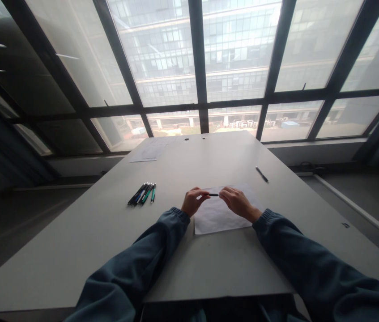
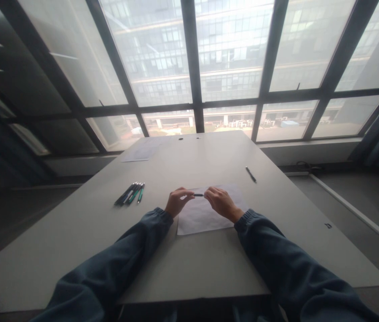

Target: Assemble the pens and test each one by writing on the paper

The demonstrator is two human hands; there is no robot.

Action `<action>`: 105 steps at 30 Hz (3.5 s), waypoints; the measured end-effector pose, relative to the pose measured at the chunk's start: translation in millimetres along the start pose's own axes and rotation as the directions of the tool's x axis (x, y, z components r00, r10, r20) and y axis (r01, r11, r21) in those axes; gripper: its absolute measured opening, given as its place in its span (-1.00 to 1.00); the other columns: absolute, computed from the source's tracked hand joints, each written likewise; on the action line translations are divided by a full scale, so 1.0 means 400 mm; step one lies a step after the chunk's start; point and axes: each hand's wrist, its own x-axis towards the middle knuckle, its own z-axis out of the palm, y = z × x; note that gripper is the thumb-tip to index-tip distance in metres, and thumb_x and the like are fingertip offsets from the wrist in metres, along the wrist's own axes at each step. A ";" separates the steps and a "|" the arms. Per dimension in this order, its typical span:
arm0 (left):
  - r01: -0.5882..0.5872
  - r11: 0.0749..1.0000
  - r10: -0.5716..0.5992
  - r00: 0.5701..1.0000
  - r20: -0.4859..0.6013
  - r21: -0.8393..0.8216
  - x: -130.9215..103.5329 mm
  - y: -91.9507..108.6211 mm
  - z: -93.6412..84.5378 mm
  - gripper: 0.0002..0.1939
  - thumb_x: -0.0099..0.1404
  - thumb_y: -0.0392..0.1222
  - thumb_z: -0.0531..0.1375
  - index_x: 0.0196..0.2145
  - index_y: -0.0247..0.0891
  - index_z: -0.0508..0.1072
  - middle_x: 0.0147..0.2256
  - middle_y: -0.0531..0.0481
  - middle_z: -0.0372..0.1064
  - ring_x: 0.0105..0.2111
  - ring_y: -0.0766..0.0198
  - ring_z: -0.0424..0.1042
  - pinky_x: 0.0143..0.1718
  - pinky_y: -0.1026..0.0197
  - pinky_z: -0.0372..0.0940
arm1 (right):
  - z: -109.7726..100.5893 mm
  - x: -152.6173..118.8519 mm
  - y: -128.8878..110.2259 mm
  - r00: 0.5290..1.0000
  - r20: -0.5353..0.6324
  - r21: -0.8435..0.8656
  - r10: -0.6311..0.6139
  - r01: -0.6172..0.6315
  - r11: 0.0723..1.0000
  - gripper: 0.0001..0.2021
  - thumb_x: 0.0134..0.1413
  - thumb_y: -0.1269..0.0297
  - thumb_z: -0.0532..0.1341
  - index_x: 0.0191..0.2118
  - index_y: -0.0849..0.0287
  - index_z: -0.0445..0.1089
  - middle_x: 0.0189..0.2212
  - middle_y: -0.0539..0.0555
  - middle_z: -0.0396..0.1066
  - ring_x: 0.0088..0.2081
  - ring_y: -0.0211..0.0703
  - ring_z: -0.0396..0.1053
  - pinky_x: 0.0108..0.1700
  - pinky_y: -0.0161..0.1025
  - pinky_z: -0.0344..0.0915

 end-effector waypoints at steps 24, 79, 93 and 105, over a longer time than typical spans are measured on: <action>0.021 1.000 -0.021 1.000 0.021 -0.018 -0.002 0.003 -0.001 -0.82 0.21 -0.11 0.35 -0.26 -0.22 0.60 -0.37 -0.05 0.48 -0.40 0.30 0.45 -0.37 0.24 0.41 | -0.001 0.002 -0.001 0.999 -0.030 0.037 0.036 -0.035 0.999 -0.91 0.31 0.32 0.14 -0.25 0.14 0.35 -0.37 0.07 0.45 -0.33 -0.16 0.36 -0.27 -0.27 0.19; 0.055 0.998 -0.056 0.996 0.064 0.010 0.000 -0.011 0.002 -0.72 0.28 -0.01 0.27 -0.15 -0.23 0.51 -0.32 -0.03 0.50 -0.38 0.30 0.41 -0.36 0.26 0.30 | 0.010 0.001 0.001 0.999 -0.010 -0.012 0.048 -0.048 0.999 -0.75 0.38 0.25 0.05 -0.29 0.15 0.41 -0.39 0.08 0.47 -0.33 -0.17 0.39 -0.24 -0.27 0.19; 0.225 0.965 -0.246 0.955 0.167 0.138 -0.002 0.005 -0.006 -0.37 0.43 0.13 -0.01 -0.66 -0.30 0.39 -0.70 0.10 0.25 -0.64 0.40 0.23 -0.49 0.31 0.11 | 0.008 0.002 0.000 1.000 0.003 -0.004 -0.006 0.006 1.000 -0.80 0.36 0.25 0.10 -0.28 0.15 0.40 -0.38 0.06 0.47 -0.33 -0.17 0.38 -0.24 -0.27 0.17; 0.166 0.975 -0.187 0.973 0.137 0.151 -0.002 -0.006 -0.003 -0.48 0.40 0.10 0.09 -0.58 -0.29 0.45 -0.63 0.08 0.37 -0.59 0.38 0.30 -0.42 0.31 0.20 | 0.011 -0.001 0.002 1.000 0.006 0.000 0.000 0.000 1.000 -0.81 0.35 0.27 0.10 -0.27 0.15 0.42 -0.36 0.07 0.48 -0.32 -0.17 0.39 -0.22 -0.27 0.18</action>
